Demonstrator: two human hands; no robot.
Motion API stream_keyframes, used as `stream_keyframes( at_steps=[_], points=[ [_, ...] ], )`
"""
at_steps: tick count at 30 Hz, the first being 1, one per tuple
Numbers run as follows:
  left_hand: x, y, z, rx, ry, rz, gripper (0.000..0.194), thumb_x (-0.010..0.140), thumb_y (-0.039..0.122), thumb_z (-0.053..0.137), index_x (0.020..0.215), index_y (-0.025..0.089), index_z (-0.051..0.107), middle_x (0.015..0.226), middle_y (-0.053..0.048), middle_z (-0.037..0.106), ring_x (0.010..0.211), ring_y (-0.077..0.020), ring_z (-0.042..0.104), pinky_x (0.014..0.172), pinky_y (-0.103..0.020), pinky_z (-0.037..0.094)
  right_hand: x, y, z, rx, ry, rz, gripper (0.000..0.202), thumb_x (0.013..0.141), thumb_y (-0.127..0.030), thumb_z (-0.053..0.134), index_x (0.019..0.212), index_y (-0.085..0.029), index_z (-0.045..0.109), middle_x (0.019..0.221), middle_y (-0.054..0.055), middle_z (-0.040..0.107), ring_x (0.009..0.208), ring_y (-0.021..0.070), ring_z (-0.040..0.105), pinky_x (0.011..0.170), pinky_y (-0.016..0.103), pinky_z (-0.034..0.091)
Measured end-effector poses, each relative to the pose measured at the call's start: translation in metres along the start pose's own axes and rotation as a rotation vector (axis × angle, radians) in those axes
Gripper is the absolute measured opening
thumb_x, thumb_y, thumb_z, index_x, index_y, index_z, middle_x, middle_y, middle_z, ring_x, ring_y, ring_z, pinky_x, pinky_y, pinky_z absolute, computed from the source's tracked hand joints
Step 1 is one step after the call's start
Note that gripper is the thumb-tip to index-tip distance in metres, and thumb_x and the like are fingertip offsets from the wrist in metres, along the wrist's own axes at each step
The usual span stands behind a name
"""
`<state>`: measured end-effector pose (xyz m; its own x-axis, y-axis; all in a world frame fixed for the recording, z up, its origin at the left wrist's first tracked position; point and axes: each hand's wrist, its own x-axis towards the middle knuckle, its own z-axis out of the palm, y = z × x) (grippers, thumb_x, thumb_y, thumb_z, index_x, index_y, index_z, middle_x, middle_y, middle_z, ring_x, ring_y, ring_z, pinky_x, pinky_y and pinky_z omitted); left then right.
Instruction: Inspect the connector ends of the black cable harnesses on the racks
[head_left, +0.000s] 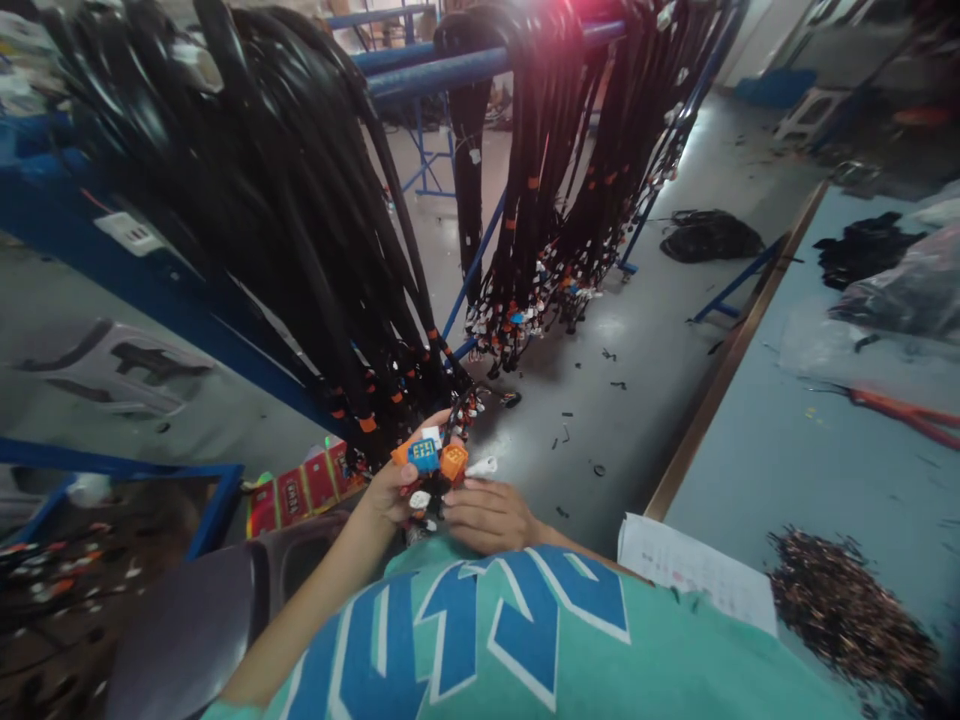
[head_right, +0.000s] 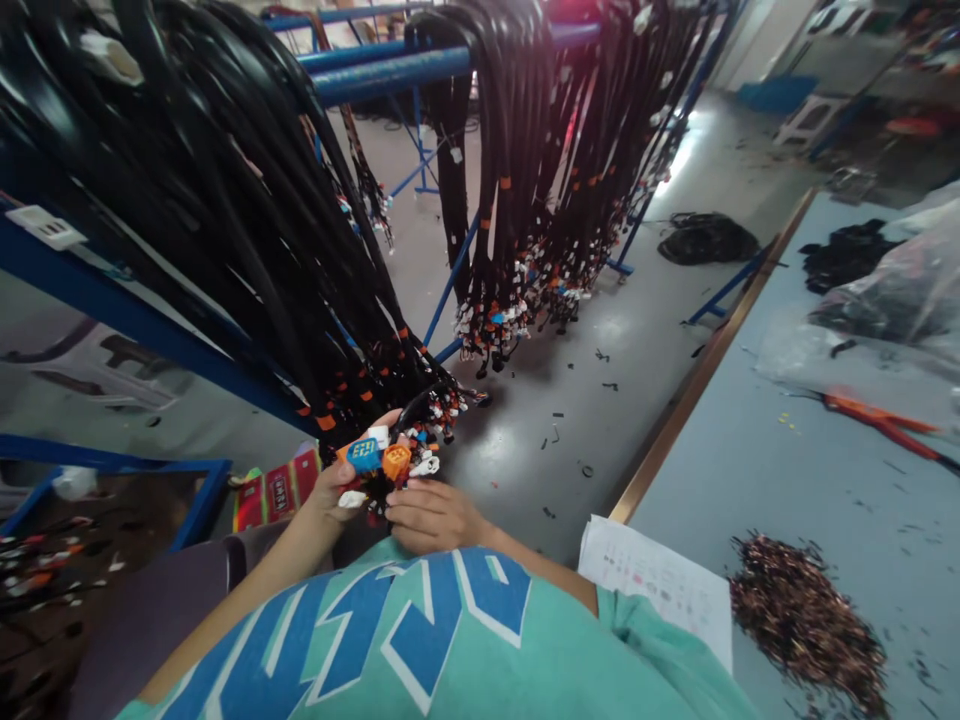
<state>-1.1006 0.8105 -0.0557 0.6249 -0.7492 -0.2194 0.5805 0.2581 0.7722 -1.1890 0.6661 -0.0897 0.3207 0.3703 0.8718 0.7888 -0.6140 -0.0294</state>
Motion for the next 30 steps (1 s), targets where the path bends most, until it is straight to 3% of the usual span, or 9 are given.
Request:
stream_keyframes(
  at_steps=[4, 7, 10, 12, 15, 18, 22, 25, 30],
  points=[
    [-0.008, 0.002, -0.007, -0.066, -0.101, 0.080, 0.090, 0.053, 0.038, 0.073, 0.133, 0.018, 0.035, 0.089, -0.007, 0.065, 0.069, -0.0188, 0.062, 0.060, -0.027, 0.050, -0.017, -0.005, 0.011, 0.184, 0.096, 0.231, 0.019, 0.088, -0.021, 0.045, 0.082, -0.019, 0.063, 0.086, 0.005, 0.069, 0.099, 0.0140, 0.060, 0.088, 0.030, 0.048],
    [-0.018, 0.004, -0.016, -0.089, -0.210, 0.130, 0.088, 0.060, 0.037, 0.071, 0.136, 0.020, 0.029, 0.092, -0.006, 0.064, 0.069, -0.0184, 0.063, 0.056, -0.025, 0.050, -0.031, 0.003, 0.023, 0.523, 0.207, 0.883, 0.019, 0.085, -0.033, 0.048, 0.083, -0.020, 0.062, 0.082, 0.005, 0.067, 0.081, 0.0152, 0.063, 0.075, 0.031, 0.052],
    [-0.032, 0.002, -0.027, -0.114, -0.284, 0.140, 0.082, 0.063, 0.037, 0.070, 0.134, 0.024, 0.032, 0.094, -0.005, 0.063, 0.071, -0.0195, 0.063, 0.054, -0.024, 0.051, -0.038, 0.026, 0.034, 1.095, 0.388, 1.608, 0.029, 0.082, -0.047, 0.050, 0.088, -0.019, 0.058, 0.083, 0.005, 0.065, 0.074, 0.0151, 0.063, 0.067, 0.031, 0.053],
    [-0.040, -0.003, -0.034, -0.119, -0.312, 0.107, 0.081, 0.061, 0.036, 0.072, 0.132, 0.025, 0.036, 0.098, -0.005, 0.062, 0.075, -0.0206, 0.063, 0.054, -0.023, 0.051, -0.035, 0.046, 0.038, 1.453, 0.600, 1.828, 0.038, 0.085, -0.053, 0.041, 0.089, -0.018, 0.054, 0.084, 0.007, 0.064, 0.077, 0.0152, 0.064, 0.069, 0.031, 0.053],
    [-0.052, -0.012, -0.048, -0.120, -0.275, 0.031, 0.087, 0.053, 0.036, 0.078, 0.129, 0.025, 0.039, 0.100, -0.006, 0.062, 0.078, -0.0212, 0.063, 0.059, -0.025, 0.052, -0.021, 0.073, 0.036, 1.643, 0.914, 1.876, 0.040, 0.090, -0.049, 0.030, 0.083, -0.017, 0.051, 0.080, 0.006, 0.064, 0.078, 0.0139, 0.064, 0.072, 0.029, 0.053],
    [-0.064, -0.017, -0.061, -0.100, -0.240, -0.049, 0.093, 0.044, 0.035, 0.083, 0.126, 0.025, 0.043, 0.097, -0.008, 0.063, 0.077, -0.0230, 0.063, 0.064, -0.032, 0.052, -0.009, 0.089, 0.026, 1.659, 1.061, 1.819, 0.033, 0.094, -0.037, 0.028, 0.081, -0.017, 0.052, 0.068, 0.000, 0.063, 0.061, 0.0094, 0.061, 0.060, 0.022, 0.051],
    [-0.075, -0.014, -0.063, 0.046, -0.143, -0.288, 0.084, 0.040, 0.023, 0.083, 0.118, 0.027, 0.052, 0.099, -0.007, 0.065, 0.081, -0.0245, 0.063, 0.074, -0.037, 0.049, -0.004, 0.098, 0.002, 1.654, 1.076, 1.706, 0.038, 0.093, -0.044, 0.024, 0.088, -0.021, 0.054, 0.050, -0.006, 0.053, 0.036, 0.0072, 0.045, 0.039, 0.018, 0.038],
    [-0.072, -0.009, -0.057, 0.169, 0.051, -0.395, 0.076, 0.037, 0.029, 0.083, 0.108, 0.039, 0.059, 0.099, 0.001, 0.066, 0.086, -0.0232, 0.062, 0.078, -0.033, 0.047, -0.007, 0.101, -0.019, 1.526, 1.074, 1.617, 0.043, 0.093, -0.046, 0.023, 0.085, -0.020, 0.056, 0.045, -0.005, 0.050, 0.038, 0.0078, 0.045, 0.039, 0.017, 0.035],
    [-0.045, -0.008, -0.046, 0.353, 0.130, -0.483, 0.077, 0.023, 0.041, 0.084, 0.097, 0.045, 0.064, 0.085, 0.004, 0.069, 0.081, -0.0272, 0.063, 0.073, -0.035, 0.047, -0.019, 0.102, -0.052, 1.284, 1.007, 1.519, 0.040, 0.090, -0.047, 0.034, 0.078, -0.017, 0.058, 0.049, -0.002, 0.055, 0.041, 0.0068, 0.045, 0.041, 0.017, 0.033]
  ],
)
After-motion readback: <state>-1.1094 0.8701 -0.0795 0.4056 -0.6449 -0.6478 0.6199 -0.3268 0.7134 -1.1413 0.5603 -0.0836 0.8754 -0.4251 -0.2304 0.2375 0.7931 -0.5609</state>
